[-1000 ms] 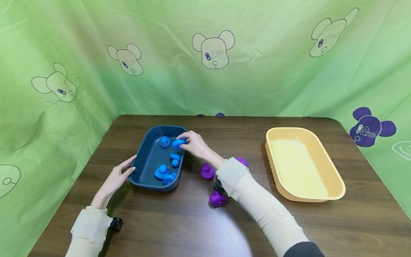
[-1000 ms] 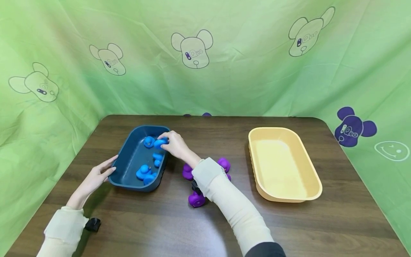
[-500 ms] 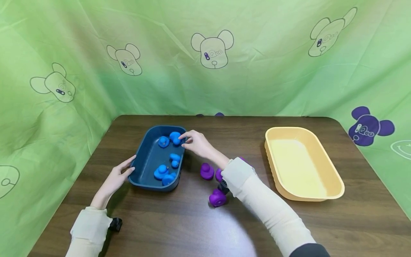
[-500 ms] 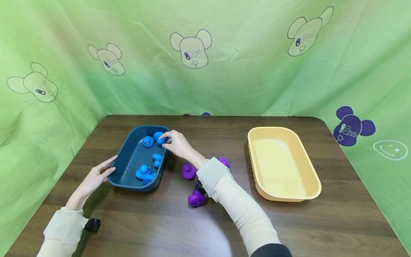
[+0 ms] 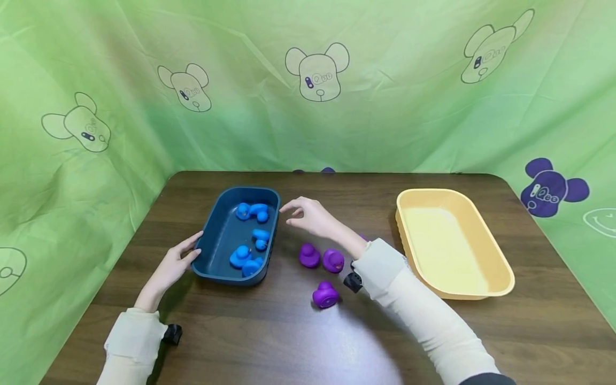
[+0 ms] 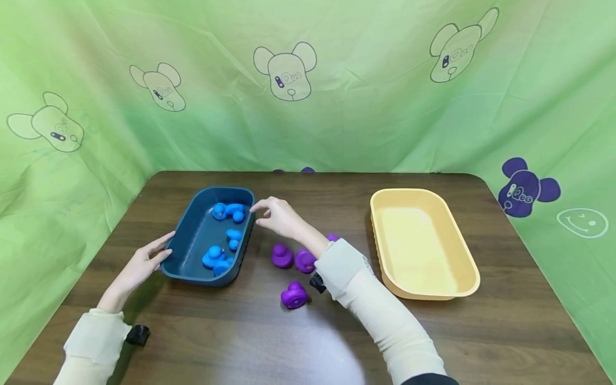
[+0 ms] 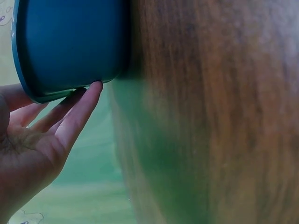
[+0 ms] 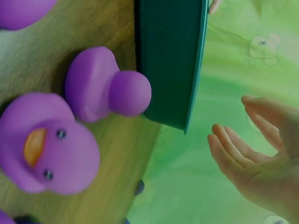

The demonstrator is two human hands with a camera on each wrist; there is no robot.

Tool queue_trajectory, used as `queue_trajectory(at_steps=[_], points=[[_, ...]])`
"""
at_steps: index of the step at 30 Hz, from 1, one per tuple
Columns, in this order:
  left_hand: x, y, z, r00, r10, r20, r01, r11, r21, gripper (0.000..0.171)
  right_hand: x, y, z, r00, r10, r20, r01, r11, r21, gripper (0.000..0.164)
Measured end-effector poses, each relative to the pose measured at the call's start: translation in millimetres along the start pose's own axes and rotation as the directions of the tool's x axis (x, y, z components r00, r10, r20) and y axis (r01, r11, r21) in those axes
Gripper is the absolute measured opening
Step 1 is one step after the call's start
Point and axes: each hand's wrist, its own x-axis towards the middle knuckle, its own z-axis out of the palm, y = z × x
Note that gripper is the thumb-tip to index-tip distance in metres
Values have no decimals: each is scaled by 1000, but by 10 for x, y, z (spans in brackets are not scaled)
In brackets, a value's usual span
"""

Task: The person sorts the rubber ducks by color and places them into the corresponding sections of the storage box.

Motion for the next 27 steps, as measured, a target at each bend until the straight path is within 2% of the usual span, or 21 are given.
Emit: queue_trajectory(at_steps=[5, 8, 13, 17, 22, 27], points=[[18, 45, -20, 998, 45, -34, -41, 994, 102, 43, -111, -16, -129, 1000, -9, 5, 9, 1000, -18, 26], [48, 68, -14, 994, 83, -76, -73, 989, 129, 40, -185, -30, -213, 1000, -9, -1, 9, 1000, -20, 27], [117, 181, 2, 975, 155, -159, -134, 982, 133, 35, -324, -51, -351, 1000, -13, -27, 12, 999, -42, 27], [152, 347, 16, 958, 202, -203, -175, 974, 143, 32, -443, -76, -466, 999, -13, -45, 10, 997, -78, 27], [177, 583, 78, 945, 250, -210, -224, 965, 138, 31, -601, -84, -610, 997, -1, -79, -8, 993, -121, 28], [223, 769, 205, 935, 311, -168, -293, 948, 121, 31, -791, -14, -739, 992, 18, -126, -38, 987, -155, 27]])
